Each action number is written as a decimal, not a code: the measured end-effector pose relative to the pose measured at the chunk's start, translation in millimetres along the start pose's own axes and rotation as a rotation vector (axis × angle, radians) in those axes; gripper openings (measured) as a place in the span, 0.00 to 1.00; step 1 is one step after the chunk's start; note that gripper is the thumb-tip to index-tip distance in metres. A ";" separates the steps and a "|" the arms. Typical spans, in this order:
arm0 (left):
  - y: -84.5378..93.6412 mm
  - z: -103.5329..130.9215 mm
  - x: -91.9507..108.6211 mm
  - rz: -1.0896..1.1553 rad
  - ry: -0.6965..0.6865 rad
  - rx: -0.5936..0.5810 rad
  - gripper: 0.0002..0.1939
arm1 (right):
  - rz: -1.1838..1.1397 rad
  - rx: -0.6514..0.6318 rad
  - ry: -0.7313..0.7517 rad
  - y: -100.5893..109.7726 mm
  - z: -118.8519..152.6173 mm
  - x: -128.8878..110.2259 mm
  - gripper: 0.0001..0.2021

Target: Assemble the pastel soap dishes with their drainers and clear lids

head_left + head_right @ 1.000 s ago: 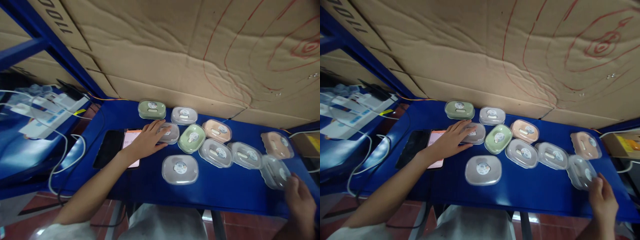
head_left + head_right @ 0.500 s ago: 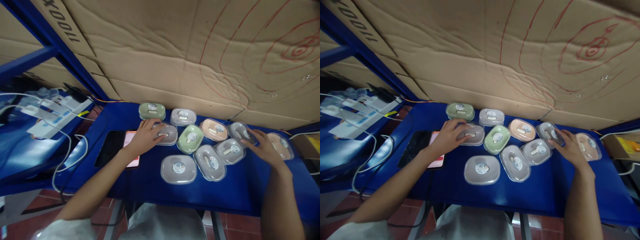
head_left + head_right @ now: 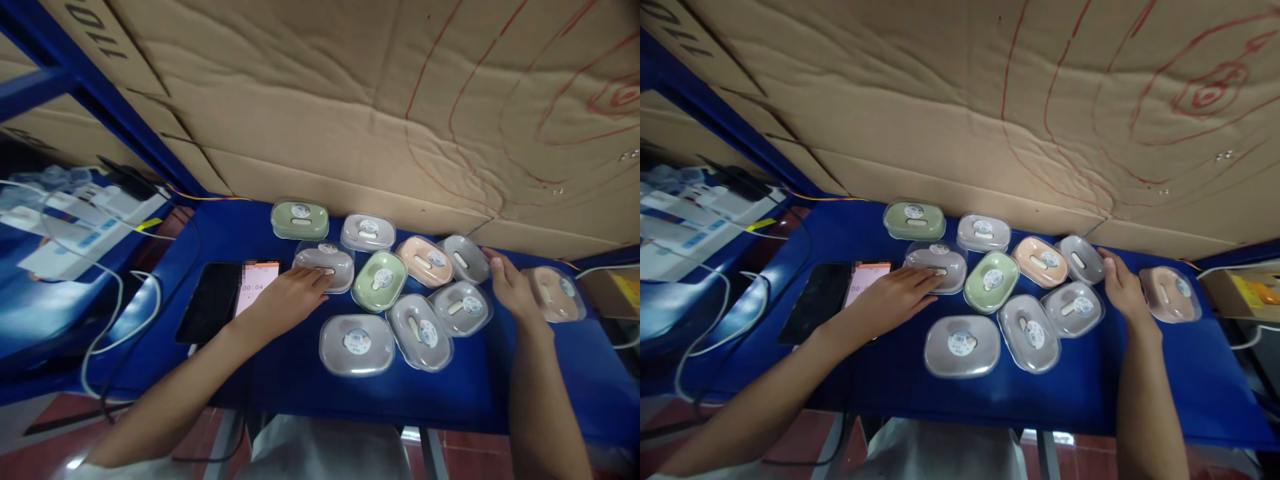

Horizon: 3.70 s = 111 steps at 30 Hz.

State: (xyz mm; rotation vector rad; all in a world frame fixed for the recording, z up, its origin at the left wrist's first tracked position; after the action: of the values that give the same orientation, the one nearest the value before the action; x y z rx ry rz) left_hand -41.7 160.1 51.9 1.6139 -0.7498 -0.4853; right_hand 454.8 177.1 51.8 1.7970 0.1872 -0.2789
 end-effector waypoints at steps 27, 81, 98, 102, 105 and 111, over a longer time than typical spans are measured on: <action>11.2 -3.3 6.5 -0.131 0.081 0.125 0.16 | 0.052 -0.170 0.433 -33.9 31.3 -188.2 0.19; 6.6 -8.4 10.6 0.668 0.197 0.208 0.07 | -0.092 -0.217 0.446 -19.5 27.2 -140.5 0.17; -4.5 -11.4 13.9 0.701 0.126 0.277 0.10 | 0.068 -0.059 0.405 -21.5 29.9 -165.5 0.24; -3.6 -10.9 12.7 0.446 0.146 0.360 0.08 | -0.038 -0.136 0.590 -22.0 41.0 -195.7 0.32; 1.0 -10.4 12.1 0.349 0.146 0.410 0.07 | -0.123 -0.283 0.714 -32.8 42.8 -212.0 0.33; 5.3 -9.4 22.2 0.404 0.062 0.292 0.07 | -0.079 -0.311 0.731 -29.6 15.7 -224.3 0.19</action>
State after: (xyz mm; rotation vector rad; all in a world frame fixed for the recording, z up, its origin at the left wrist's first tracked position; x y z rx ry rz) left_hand -20.8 150.8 61.0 1.6770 -1.1071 -0.0330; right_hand 230.5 173.8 85.1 1.5125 0.7737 0.3511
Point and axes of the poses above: each hand's wrist, its own z-axis away from the middle knuckle, its own y-axis out of the back of the hand, x = y × z, the point moved 5 cm from there along -z, towards the middle knuckle, and after that the axes turned 3 degrees about y, right-handed, at the moved point
